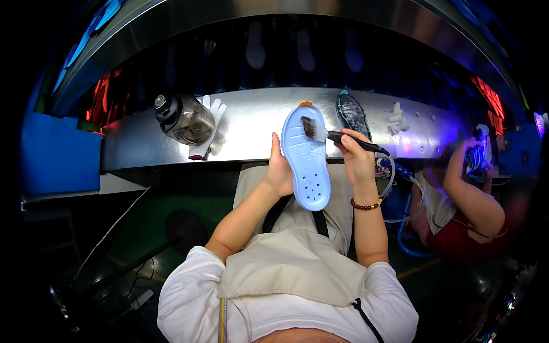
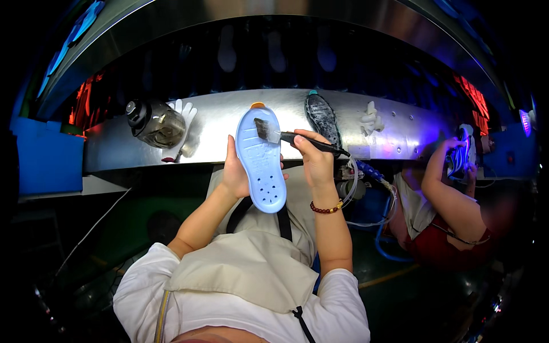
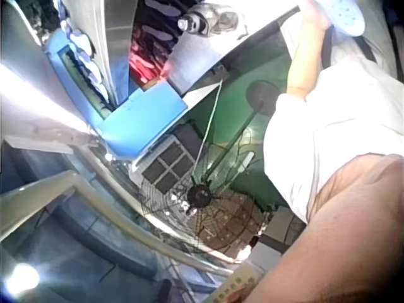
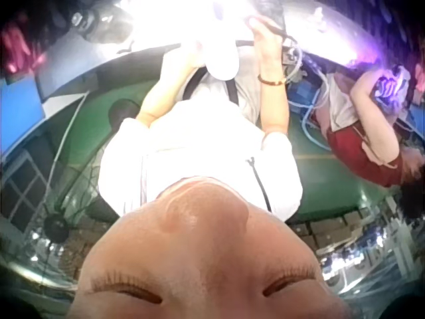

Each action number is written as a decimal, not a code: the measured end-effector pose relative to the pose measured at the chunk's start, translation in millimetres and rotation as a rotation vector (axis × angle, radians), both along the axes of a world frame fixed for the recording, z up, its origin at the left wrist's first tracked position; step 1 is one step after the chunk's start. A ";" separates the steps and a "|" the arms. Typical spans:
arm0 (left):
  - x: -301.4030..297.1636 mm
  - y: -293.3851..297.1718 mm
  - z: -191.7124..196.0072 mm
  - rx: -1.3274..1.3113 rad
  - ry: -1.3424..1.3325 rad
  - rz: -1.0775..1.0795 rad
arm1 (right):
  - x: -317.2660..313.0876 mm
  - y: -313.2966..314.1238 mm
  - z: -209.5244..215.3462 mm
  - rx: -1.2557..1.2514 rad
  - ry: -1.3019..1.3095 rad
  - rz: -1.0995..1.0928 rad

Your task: The person scrubs the soles of multiple blue and light green plastic slippers using a black-handled brush. They pick up each slipper from a conveyor belt, scrub the bottom surface thoroughly, and place it back on the belt. The process is repeated for several slippers in a continuous workflow.

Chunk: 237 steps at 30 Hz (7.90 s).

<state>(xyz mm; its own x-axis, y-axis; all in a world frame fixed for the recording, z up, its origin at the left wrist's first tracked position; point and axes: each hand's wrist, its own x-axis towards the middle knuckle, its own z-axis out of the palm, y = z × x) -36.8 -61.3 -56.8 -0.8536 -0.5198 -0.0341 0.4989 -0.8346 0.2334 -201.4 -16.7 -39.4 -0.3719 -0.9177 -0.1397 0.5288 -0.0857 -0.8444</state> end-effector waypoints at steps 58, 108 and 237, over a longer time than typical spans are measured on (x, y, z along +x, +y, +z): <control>16.9 -27.4 65.2 -0.368 -0.227 0.540 | 16.4 33.7 84.6 -0.522 0.834 0.520; 64.9 -44.1 106.2 -0.593 -0.851 -0.343 | -21.2 42.1 111.1 -0.456 1.017 0.813; 41.6 -27.2 97.5 -0.686 -0.760 -0.120 | 45.7 11.6 114.2 -0.037 0.766 0.481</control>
